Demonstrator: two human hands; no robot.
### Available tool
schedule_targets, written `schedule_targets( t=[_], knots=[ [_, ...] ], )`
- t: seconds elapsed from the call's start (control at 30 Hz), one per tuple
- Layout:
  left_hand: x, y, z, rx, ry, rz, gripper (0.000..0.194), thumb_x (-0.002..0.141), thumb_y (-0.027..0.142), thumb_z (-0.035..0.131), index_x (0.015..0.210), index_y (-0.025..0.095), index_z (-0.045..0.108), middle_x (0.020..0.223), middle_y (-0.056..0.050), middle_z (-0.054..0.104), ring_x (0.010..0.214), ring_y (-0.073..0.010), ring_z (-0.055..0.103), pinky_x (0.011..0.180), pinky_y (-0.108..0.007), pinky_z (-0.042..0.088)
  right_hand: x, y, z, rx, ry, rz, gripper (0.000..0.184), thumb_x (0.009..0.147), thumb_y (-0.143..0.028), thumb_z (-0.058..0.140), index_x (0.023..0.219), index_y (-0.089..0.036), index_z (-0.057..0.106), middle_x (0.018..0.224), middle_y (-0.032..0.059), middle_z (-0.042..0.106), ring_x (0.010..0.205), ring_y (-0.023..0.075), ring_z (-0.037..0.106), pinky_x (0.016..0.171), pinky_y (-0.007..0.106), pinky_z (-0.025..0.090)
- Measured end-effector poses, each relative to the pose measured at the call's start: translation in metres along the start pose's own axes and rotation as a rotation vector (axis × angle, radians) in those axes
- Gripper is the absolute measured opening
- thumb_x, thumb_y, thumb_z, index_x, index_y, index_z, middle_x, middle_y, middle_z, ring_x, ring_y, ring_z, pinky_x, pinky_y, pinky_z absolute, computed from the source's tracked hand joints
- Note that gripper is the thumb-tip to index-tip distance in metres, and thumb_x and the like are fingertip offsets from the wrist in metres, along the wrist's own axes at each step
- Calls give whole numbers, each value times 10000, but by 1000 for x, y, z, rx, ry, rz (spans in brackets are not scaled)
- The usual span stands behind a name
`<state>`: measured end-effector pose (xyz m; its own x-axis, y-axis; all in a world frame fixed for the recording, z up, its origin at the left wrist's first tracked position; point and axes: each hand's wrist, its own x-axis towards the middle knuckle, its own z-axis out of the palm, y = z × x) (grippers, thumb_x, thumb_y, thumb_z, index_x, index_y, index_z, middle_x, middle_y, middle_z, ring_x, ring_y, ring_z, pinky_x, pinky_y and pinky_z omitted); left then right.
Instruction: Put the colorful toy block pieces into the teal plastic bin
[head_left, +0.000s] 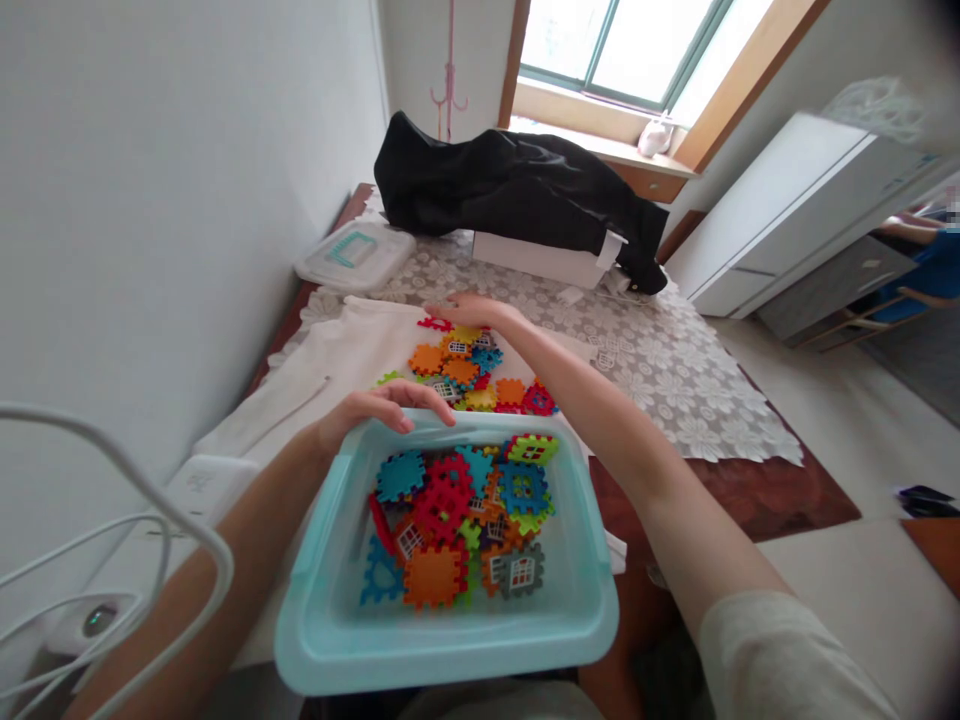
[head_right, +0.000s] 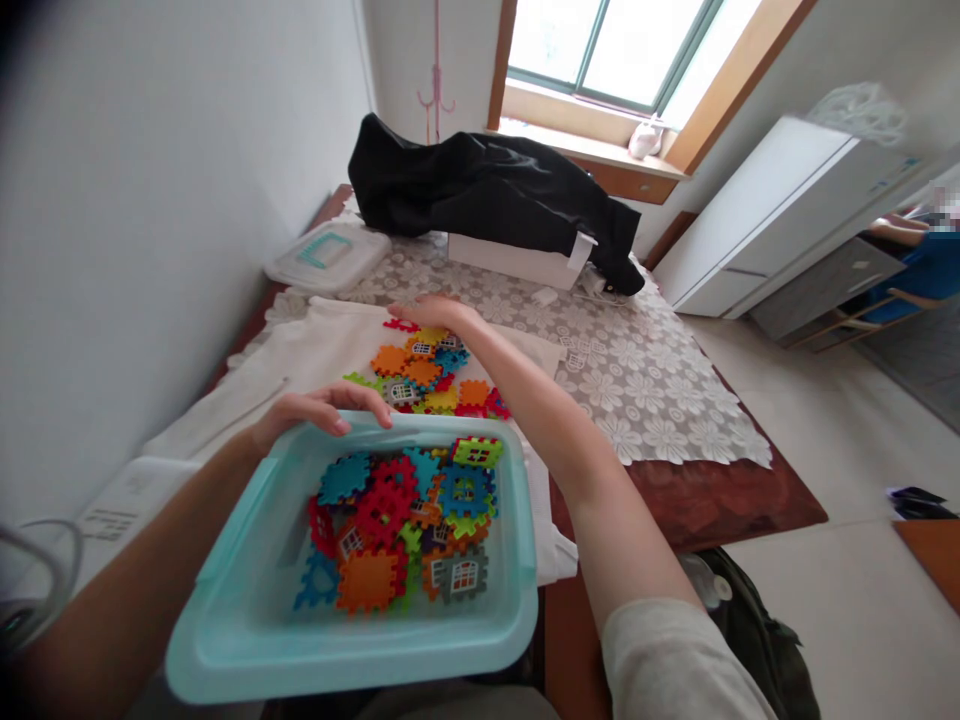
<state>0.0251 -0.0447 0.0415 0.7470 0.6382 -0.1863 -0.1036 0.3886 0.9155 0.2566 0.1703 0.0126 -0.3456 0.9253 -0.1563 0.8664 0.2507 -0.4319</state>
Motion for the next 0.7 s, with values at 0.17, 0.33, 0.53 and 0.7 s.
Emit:
schedule_targets(
  t=[0.17,0.33,0.53,0.7],
  knots=[
    [0,9,9,-88,19,-103,399,681,193,846,1058,158,971,1122,-76,933,985,-293,804,925,-338,595,7,-26,10,-155,16,-54,678,902,-734,937,1200,-133,839,1389,235,858,1220,388,815,1101,504,633],
    [-2,16,16,-52,72,-117,383,673,190,846,1032,160,976,1078,-56,923,985,-276,769,906,-306,570,-14,-22,19,-181,216,-301,276,1125,-389,777,1266,-154,809,1384,144,848,1257,288,742,1157,411,586],
    [-4,16,17,-58,73,-102,376,707,166,798,1041,143,968,1080,-70,921,1002,-283,766,915,-308,564,-38,-9,12,-65,197,-434,288,1164,-268,601,1363,-252,808,1540,93,788,1469,305,636,1319,473,503],
    [-3,18,18,-65,79,-105,356,697,175,809,1014,155,970,1085,-68,930,994,-291,789,913,-317,592,-67,14,5,63,271,-334,335,1148,-297,592,1390,-229,814,1485,103,828,1392,305,713,1304,465,520]
  ],
)
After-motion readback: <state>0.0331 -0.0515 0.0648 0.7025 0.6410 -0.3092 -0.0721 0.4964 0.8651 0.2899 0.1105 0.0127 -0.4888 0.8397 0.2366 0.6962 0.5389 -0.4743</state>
